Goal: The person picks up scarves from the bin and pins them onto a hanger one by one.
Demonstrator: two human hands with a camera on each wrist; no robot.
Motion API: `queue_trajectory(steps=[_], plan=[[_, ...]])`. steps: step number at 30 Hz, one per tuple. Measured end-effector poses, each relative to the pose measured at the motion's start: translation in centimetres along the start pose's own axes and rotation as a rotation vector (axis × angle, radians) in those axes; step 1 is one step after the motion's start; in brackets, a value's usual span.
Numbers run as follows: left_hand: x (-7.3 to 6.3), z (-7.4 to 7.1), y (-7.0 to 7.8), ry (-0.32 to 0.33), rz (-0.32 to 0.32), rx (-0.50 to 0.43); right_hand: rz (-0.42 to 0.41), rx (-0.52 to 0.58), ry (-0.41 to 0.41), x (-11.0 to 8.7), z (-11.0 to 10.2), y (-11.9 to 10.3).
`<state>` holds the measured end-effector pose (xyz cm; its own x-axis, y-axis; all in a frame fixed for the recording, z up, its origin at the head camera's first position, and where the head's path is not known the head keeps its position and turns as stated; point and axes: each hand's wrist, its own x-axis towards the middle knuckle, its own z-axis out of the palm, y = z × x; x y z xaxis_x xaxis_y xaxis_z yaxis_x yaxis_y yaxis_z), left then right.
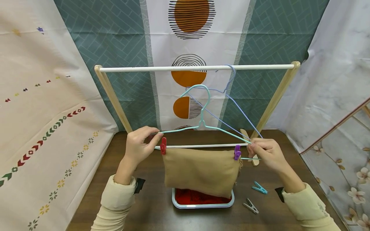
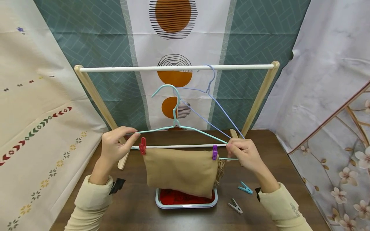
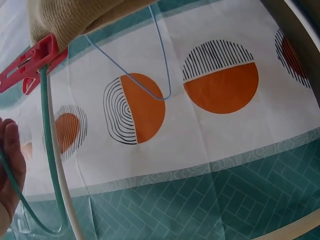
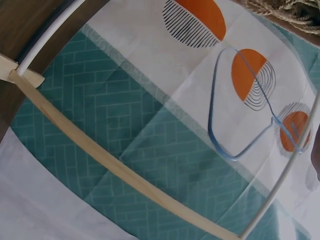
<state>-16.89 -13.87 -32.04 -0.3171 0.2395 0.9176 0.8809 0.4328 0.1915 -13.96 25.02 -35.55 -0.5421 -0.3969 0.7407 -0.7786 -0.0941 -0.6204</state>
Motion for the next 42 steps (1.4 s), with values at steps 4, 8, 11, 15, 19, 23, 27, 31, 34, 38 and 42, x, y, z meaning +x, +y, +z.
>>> queue_trajectory(steps=[4, 8, 11, 15, 19, 23, 27, 31, 34, 38, 42], plan=[[-0.3, -0.2, -0.3, 0.015, -0.035, 0.021, -0.015, 0.02, 0.019, 0.1, 0.2, -0.4], [-0.8, -0.6, -1.0, 0.045, -0.082, 0.003, -0.02, 0.034, 0.029, 0.3, 0.3, -0.7], [-1.3, -1.1, -1.6, 0.069, -0.105, -0.008, -0.016, 0.037, 0.038, 0.4, 0.3, -0.9], [-2.2, -2.0, -2.4, 0.102, -0.165, -0.01, 0.001, 0.026, 0.063, 0.5, 0.4, -1.3], [-3.0, -3.1, -3.0, 0.122, -0.245, -0.028, 0.017, 0.018, 0.077, 0.5, 0.5, -1.6], [-3.9, -3.9, -3.7, 0.149, -0.302, -0.047, 0.026, -0.004, 0.081, 0.7, 0.5, -1.7], [-4.4, -4.4, -4.3, 0.185, -0.399, -0.018, 0.029, -0.029, 0.099, 0.9, 0.5, -1.7], [-4.0, -5.1, -4.4, 0.19, -0.538, -0.004, 0.028, -0.027, 0.117, 0.9, 0.7, -1.8], [-3.7, -5.5, -4.3, 0.168, -0.63, -0.02, 0.034, -0.025, 0.131, 0.8, 0.7, -1.7], [-4.4, -5.8, -5.8, 0.16, -0.728, -0.026, 0.046, -0.033, 0.144, 0.8, 0.7, -1.7], [-5.4, -5.8, -8.7, 0.172, -0.841, -0.026, 0.081, -0.09, 0.15, 1.2, 0.8, -1.8]])
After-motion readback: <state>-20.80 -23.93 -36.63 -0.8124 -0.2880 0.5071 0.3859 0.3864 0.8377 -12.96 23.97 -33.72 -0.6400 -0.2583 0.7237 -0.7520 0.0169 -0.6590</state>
